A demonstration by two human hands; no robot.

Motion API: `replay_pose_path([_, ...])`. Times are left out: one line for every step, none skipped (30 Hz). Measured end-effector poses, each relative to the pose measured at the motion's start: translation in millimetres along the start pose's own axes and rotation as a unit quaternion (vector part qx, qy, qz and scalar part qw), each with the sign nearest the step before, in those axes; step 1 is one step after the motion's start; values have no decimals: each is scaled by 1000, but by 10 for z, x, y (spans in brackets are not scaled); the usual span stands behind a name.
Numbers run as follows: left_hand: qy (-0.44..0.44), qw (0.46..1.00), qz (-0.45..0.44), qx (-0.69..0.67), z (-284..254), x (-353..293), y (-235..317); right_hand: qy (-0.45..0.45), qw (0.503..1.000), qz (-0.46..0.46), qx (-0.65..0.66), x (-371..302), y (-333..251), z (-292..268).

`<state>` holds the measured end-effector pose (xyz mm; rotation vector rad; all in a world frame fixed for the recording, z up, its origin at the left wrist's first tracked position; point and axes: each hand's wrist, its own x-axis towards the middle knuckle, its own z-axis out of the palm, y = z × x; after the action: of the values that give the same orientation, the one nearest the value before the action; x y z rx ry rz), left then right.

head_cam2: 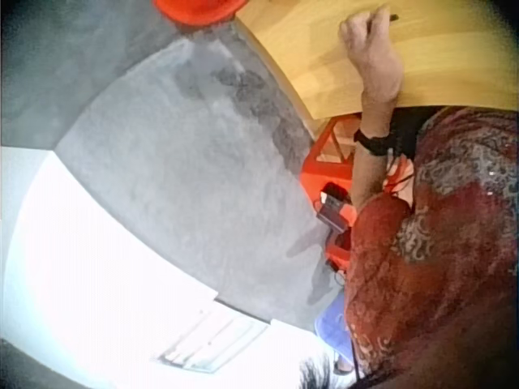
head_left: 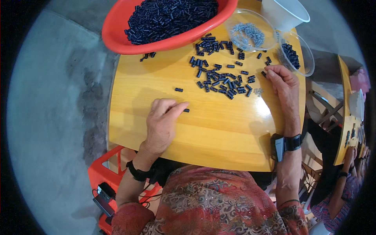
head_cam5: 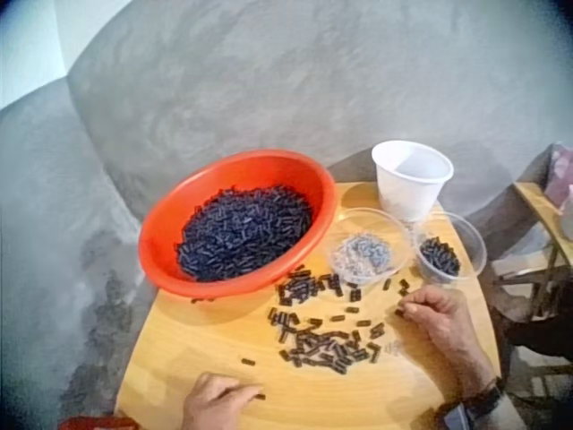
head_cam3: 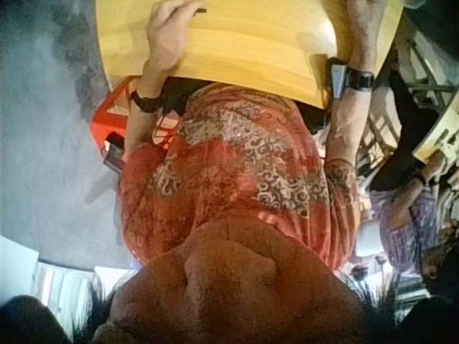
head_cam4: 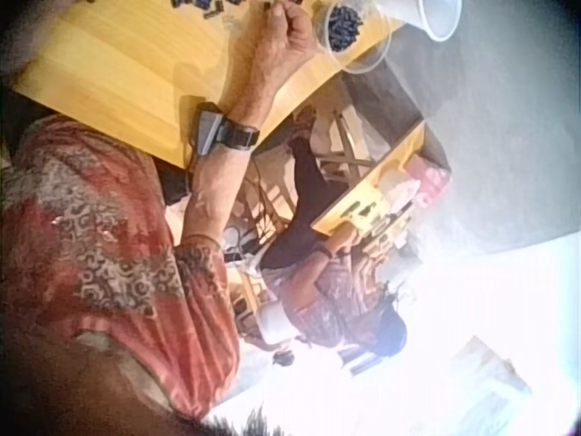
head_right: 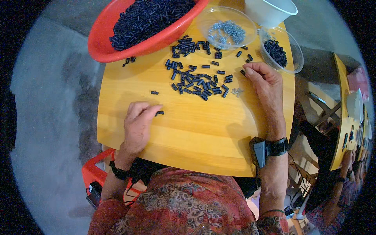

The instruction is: The person assembles components by hand by picking up small metal pins and inserting them into black plastic connectors. They repeat this process several times, placing each assembled piece back onto the table.

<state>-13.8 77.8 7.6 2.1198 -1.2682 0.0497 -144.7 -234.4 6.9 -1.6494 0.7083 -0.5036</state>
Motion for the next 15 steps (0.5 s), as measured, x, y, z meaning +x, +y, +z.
replay_pose_path([0,1000,1,0,47,59,41,1,1000,0,0,-3,-2,8])
replay_pose_path([-9,999,32,8,96,152,67,3,1000,-12,16,-8,-10,24])
replay_pose_path([-18,998,63,15,139,235,79,6,999,-24,31,-13,-15,37])
replay_pose_path([-18,998,65,14,188,315,82,8,999,-24,31,-15,-19,33])
replay_pose_path([-12,997,75,20,233,390,80,2,999,-17,29,-16,-20,28])
replay_pose_path([-6,996,84,26,260,439,74,-4,1000,-9,29,-14,-22,22])
replay_pose_path([-8,996,87,27,278,464,48,-1,999,-9,30,-12,-24,17])
replay_pose_path([22,996,90,19,293,472,10,-7,1000,-7,26,-7,-27,14])
replay_pose_path([52,994,92,11,284,470,-14,-13,1000,-5,23,-2,-29,18])
replay_pose_path([49,994,95,9,255,479,-5,-8,1000,-4,23,-3,-21,15])
replay_pose_path([69,996,58,2,189,479,14,-3,999,-16,30,-5,-14,27])
replay_pose_path([89,996,21,-5,140,468,22,1,999,-27,36,-6,-2,20])
replay_pose_path([87,996,24,-4,91,441,17,4,999,-27,38,-2,-1,12])
replay_pose_path([97,995,9,11,46,412,14,-4,999,-24,33,2,-1,3])
replay_pose_path([108,994,-5,25,8,388,7,-11,999,-21,27,-1,0,-5])
